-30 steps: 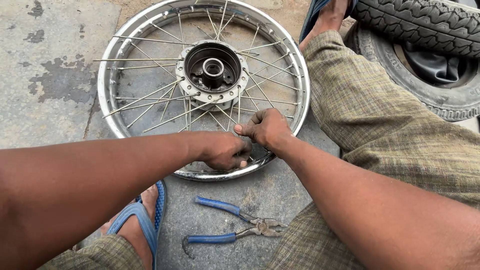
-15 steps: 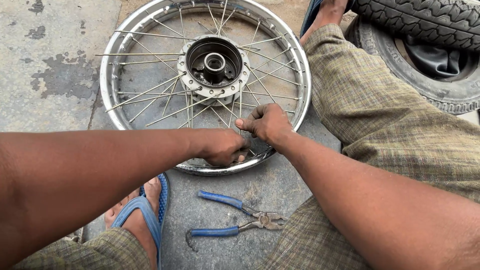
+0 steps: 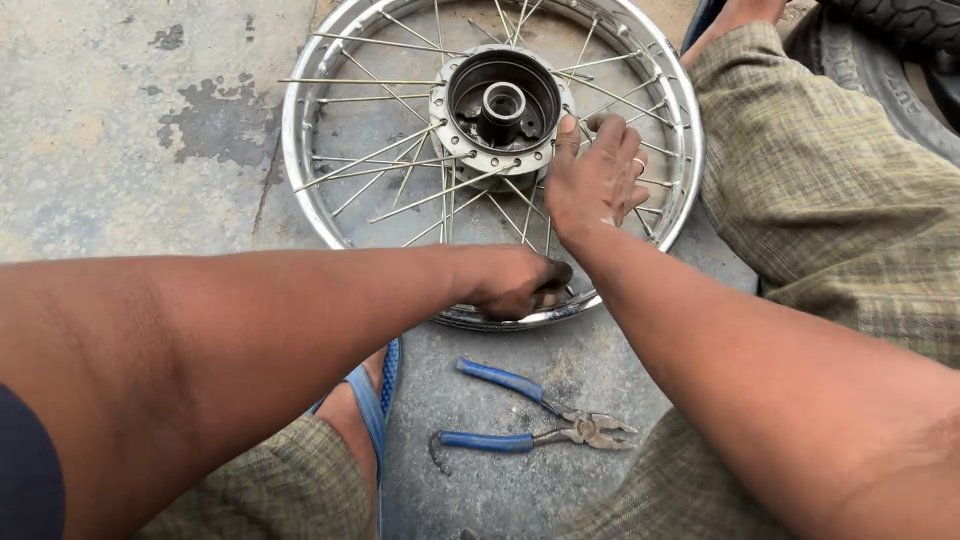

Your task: The person assembles a motorcycle wheel by threading metal spokes through the hub and rim by hand. They align each spoke with the rim holes and secure them by screwing small metal nipples onto the ends.

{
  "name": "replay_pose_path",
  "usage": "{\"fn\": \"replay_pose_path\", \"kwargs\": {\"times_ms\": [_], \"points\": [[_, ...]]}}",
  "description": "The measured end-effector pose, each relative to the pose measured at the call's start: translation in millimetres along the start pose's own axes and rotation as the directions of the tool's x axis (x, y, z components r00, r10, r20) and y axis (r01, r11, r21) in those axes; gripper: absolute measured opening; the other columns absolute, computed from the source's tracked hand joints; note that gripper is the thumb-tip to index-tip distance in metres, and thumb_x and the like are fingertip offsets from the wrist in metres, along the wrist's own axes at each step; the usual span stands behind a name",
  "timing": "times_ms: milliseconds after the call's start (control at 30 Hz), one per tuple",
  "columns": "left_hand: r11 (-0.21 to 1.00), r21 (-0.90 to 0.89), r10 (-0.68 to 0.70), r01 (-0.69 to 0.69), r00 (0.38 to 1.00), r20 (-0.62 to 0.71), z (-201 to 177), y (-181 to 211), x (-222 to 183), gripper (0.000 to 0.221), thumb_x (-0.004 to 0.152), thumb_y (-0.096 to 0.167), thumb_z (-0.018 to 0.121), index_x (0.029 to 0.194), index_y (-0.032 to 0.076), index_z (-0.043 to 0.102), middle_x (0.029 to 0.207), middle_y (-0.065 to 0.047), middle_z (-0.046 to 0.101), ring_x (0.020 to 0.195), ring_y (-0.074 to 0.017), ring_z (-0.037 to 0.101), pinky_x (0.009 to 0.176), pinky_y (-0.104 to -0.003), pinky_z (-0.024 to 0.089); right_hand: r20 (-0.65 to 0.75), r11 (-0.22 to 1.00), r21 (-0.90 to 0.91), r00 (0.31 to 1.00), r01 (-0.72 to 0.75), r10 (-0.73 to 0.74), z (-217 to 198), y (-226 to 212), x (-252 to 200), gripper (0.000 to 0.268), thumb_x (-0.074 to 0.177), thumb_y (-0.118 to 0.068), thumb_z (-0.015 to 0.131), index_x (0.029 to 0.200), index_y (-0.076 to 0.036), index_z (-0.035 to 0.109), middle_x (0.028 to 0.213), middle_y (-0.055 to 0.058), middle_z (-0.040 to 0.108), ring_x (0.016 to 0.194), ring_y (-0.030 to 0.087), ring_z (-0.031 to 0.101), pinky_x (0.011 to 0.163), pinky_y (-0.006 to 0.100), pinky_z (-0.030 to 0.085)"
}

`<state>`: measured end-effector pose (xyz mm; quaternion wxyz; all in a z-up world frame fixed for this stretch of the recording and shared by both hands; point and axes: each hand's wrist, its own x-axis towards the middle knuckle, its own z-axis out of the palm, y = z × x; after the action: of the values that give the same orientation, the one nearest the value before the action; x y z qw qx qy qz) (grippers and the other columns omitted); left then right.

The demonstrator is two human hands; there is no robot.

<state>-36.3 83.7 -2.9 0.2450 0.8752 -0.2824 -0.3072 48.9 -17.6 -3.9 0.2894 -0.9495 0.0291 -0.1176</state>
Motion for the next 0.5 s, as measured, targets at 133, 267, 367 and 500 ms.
{"fn": "replay_pose_path", "kwargs": {"times_ms": [133,267,367,500], "points": [[0.999,-0.027,0.026,-0.026,1.0,-0.007,-9.7,-2.4,-9.5,0.027,0.098,0.029,0.052,0.119,0.014,0.059,0.109,-0.018,0.071,0.103,-0.0407,0.067,0.09,-0.053,0.05,0.015,0.988,-0.149,0.999,0.031,-0.029,15.2,-12.2,4.4,0.042,0.102,-0.054,0.051,0.12,-0.016,0.056,0.13,0.011,0.05,0.126,0.038,0.043,0.097,0.061,0.029],[0.991,-0.043,0.121,-0.123,0.992,-0.038,-3.0,-15.1,-0.9,0.029,0.097,0.031,0.053,0.12,0.016,0.061,0.107,-0.018,0.071,0.101,-0.041,0.067,0.089,-0.053,0.051,-0.022,0.984,-0.175,0.999,0.025,-0.029,25.5,-9.1,3.8,0.042,0.106,-0.053,0.044,0.123,-0.017,0.056,0.131,0.013,0.055,0.128,0.036,0.046,0.104,0.059,0.026],[0.985,-0.034,0.167,-0.17,0.984,-0.062,-5.6,-25.3,1.0,0.029,0.097,0.034,0.053,0.116,0.014,0.063,0.105,-0.018,0.073,0.1,-0.0403,0.068,0.089,-0.053,0.052,-0.039,0.991,-0.126,0.999,-0.037,0.032,37.0,-13.0,4.6,0.043,0.107,-0.053,0.04,0.126,-0.018,0.056,0.129,0.011,0.06,0.127,0.034,0.049,0.11,0.057,0.024],[0.982,-0.027,0.188,-0.189,0.982,-0.031,-2.7,-27.9,7.5,0.031,0.099,0.039,0.054,0.108,0.013,0.068,0.101,-0.018,0.074,0.099,-0.0392,0.069,0.09,-0.052,0.052,-0.094,0.994,-0.101,0.995,-0.032,0.022,49.7,1.0,3.5,0.044,0.106,-0.052,0.037,0.128,-0.019,0.056,0.126,0.009,0.064,0.127,0.033,0.051,0.111,0.057,0.022]]}}
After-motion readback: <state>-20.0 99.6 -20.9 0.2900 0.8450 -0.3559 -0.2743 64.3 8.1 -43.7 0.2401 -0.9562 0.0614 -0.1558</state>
